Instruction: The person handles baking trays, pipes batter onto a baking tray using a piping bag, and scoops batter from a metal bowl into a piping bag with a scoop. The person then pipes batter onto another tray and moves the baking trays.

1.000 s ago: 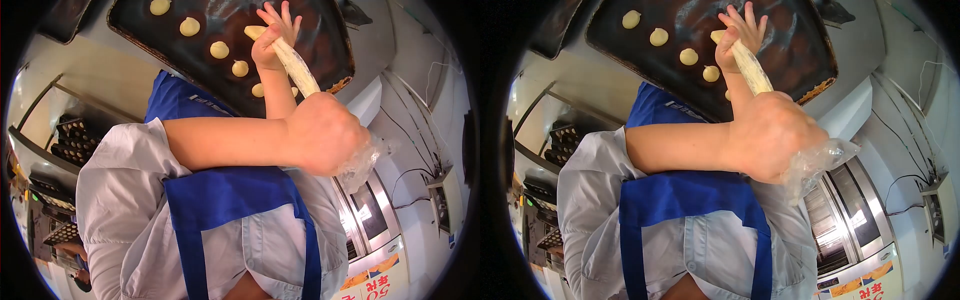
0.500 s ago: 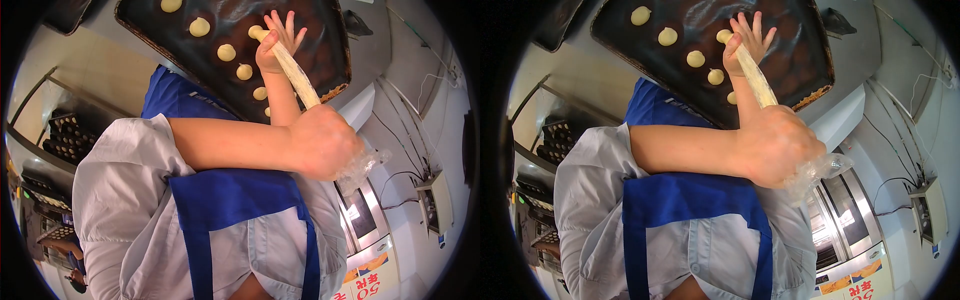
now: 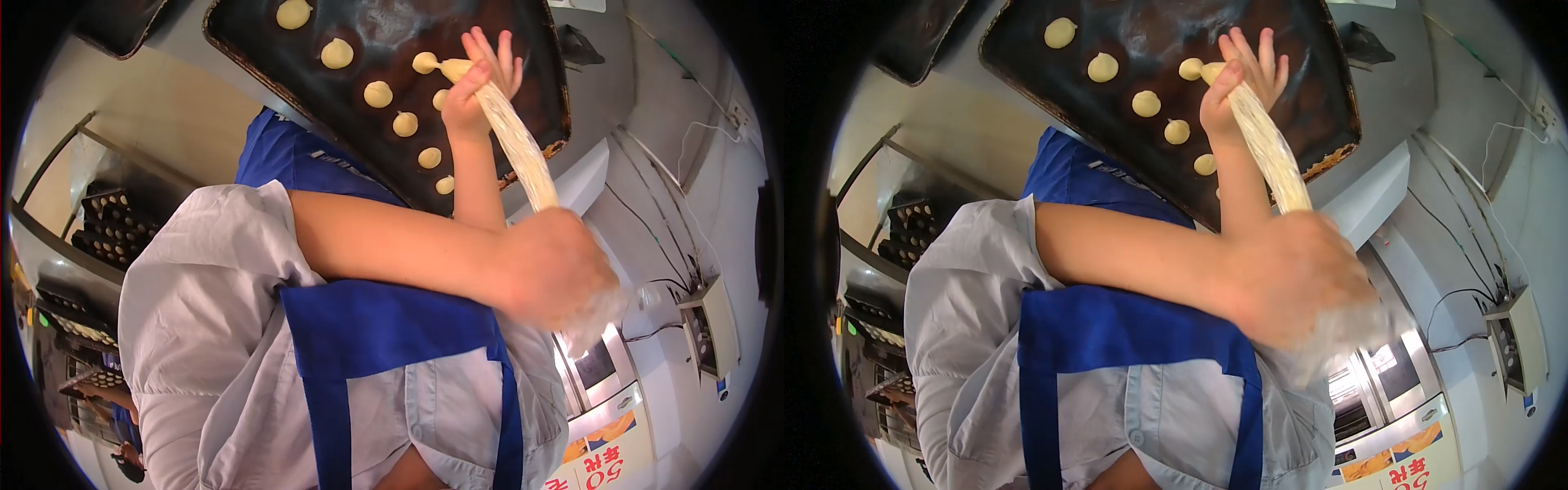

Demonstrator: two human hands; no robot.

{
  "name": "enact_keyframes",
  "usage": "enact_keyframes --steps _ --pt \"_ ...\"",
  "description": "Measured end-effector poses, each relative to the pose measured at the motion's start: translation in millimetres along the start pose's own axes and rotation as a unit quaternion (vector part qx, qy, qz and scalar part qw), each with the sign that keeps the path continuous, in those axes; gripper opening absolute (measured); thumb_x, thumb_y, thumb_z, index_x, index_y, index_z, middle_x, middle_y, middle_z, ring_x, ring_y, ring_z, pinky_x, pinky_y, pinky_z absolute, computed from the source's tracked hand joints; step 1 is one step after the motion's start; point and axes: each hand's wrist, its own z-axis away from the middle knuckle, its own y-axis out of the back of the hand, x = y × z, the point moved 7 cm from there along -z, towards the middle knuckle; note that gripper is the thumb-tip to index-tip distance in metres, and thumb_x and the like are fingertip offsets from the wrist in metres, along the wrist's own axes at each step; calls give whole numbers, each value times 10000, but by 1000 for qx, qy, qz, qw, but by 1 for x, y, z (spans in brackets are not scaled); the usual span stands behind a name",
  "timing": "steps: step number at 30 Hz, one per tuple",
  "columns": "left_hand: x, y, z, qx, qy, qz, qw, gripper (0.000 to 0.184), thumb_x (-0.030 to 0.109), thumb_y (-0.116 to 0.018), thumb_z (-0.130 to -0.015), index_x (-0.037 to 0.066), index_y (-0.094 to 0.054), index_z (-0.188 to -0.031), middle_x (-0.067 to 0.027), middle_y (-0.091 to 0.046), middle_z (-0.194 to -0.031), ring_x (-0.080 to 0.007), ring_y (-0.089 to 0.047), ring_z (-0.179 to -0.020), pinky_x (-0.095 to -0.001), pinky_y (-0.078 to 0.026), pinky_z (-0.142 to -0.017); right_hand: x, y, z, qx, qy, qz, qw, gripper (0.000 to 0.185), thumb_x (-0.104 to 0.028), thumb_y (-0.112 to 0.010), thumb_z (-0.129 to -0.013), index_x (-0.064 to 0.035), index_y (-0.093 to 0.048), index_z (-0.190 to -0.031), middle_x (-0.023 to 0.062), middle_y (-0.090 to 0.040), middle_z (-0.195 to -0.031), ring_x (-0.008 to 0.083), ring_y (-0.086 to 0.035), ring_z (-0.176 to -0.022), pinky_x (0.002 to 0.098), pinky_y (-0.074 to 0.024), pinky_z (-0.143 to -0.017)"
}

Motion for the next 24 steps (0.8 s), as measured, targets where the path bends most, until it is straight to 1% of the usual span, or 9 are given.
enact_keyframes --steps 2,4,6,7,8,10,13,15,24 --pt "20 8 -4 57 -49 4 997 199 291 -621 -625 121 -592 -724 0 -563 -657 -197 -578 -611 -314 -428 -530 -7 18 -15 42 4 -11 999 466 -151 -227 -939 -57 -682 -979 50 -642 -1107 336 -467 -1207 481 -252 -1037" --pt "33 1 -10 -50 -73 -26 996 165 273 -613 -619 129 -566 -684 17 -535 -624 -186 -574 -594 -310 -421 -521 -20 20 -35 52 18 -2 998 498 -148 -180 -947 -53 -668 -979 51 -642 -1104 338 -473 -1200 488 -265 -1025" --pt "30 12 -12 -17 -65 -60 996 159 270 -609 -619 129 -552 -665 16 -529 -614 -185 -571 -581 -308 -422 -518 -42 20 -52 78 65 -101 990 345 -211 -335 -946 -57 -642 -982 63 -651 -1049 320 -515 -1145 454 -337 -982" --pt "25 20 -13 16 -55 -95 994 156 267 -605 -619 128 -538 -645 15 -523 -603 -183 -569 -569 -306 -424 -514 -42 12 -60 9 31 -77 997 461 -225 -249 -966 -20 -661 -945 116 -648 -1058 361 -495 -1177 500 -302 -1009" --pt "19 25 -13 16 -54 -96 994 156 267 -605 -619 128 -538 -645 15 -523 -603 -183 -569 -569 -306 -424 -514 -45 1 -62 -16 14 -83 996 453 -223 -250 -966 -26 -658 -969 99 -645 -1073 349 -498 -1177 483 -304 -1007" --pt "-2 46 -12 70 -14 -103 992 150 244 -618 -604 122 -543 -651 3 -519 -584 -191 -569 -551 -315 -426 -496 -46 -24 -58 -33 19 -51 998 445 -216 -248 -967 -27 -650 -985 87 -643 -1082 335 -499 -1180 481 -295 -1014" --pt "-17 66 -7 70 22 -97 993 150 215 -638 -581 114 -543 -639 -16 -520 -571 -205 -569 -541 -328 -426 -473 -42 -49 -50 -59 15 -33 998 432 -206 -250 -964 -27 -639 -1026 103 -620 -1132 331 -468 -1210 515 -263 -1029" --pt "-21 73 -5 75 28 -102 992 147 203 -645 -574 111 -547 -634 -22 -522 -564 -211 -570 -537 -335 -426 -468 -40 -59 -45 -83 9 -24 996 429 -214 -255 -960 -28 -625 -1070 122 -590 -1185 330 -439 -1235 547 -234 -1038" --pt "-25 76 1 97 29 -80 992 65 124 -620 -527 117 -581 -579 -44 -555 -531 -226 -588 -519 -347 -438 -452 -38 -79 -42 -128 9 -12 992 437 -237 -261 -952 -30 -606 -1122 124 -560 -1233 325 -423 -1247 532 -235 -1045"
